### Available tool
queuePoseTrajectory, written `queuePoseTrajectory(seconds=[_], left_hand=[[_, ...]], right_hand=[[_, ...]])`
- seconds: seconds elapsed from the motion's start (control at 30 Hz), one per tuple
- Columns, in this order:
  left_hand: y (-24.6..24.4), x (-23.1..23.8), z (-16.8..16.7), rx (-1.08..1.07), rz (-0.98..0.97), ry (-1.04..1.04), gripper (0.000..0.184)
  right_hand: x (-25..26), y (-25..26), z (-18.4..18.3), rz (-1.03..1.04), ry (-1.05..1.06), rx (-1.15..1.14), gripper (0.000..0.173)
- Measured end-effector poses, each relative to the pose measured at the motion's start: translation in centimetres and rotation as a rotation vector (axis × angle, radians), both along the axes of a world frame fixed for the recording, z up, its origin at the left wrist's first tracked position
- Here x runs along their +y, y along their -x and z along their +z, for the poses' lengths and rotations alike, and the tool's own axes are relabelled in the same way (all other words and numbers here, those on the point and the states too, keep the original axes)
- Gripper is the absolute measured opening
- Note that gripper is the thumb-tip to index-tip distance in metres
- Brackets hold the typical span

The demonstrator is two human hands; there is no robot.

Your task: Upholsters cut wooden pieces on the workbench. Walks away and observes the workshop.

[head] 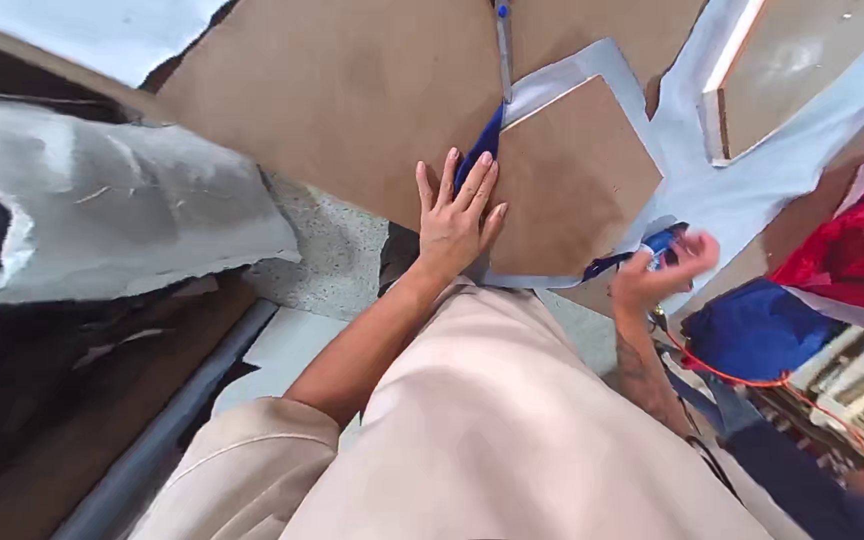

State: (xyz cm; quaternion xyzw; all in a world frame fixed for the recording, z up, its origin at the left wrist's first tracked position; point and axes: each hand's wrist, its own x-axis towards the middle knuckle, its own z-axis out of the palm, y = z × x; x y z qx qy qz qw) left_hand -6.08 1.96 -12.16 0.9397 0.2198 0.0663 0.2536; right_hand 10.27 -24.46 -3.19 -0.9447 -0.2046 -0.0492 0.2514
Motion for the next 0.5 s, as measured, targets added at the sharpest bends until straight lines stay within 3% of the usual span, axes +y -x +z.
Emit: queuePoseTrajectory(seconds=[0.1,0.17,0.23,0.33,0.4,0.5], left_hand=[[-0.4,-0.9,1.8,0.114,0.023,0.018,0.062],[-0.7,-1.3,2.2,0.159,0.016,0.022,0.062],[-0.2,-2.2,3.1,0.220,0.005,0.033,0.061],[-1.1,-1.5,3.6,0.219,0.029,0.037,0.061],[-0.4,-2.0,3.5,0.224,0.029,0.072,0.061],[-0.4,-1.5,2.7,0.149,0.007,0.086,0.057]], right_hand=[[-13.6,-1.0,-2.4,-0.092,0.479,0.189,0.102],[-16.0,-3.1,-4.3,-0.011,0.555,0.286,0.099],[-15.9,-5.0,-2.7,0.043,0.539,0.376,0.089],[-10.5,-6.8,5.1,0.078,0.499,0.462,0.057],[-6.1,-4.6,9.9,0.190,0.464,0.423,0.051],[3.7,-2.8,10.1,0.504,0.257,0.287,0.039]])
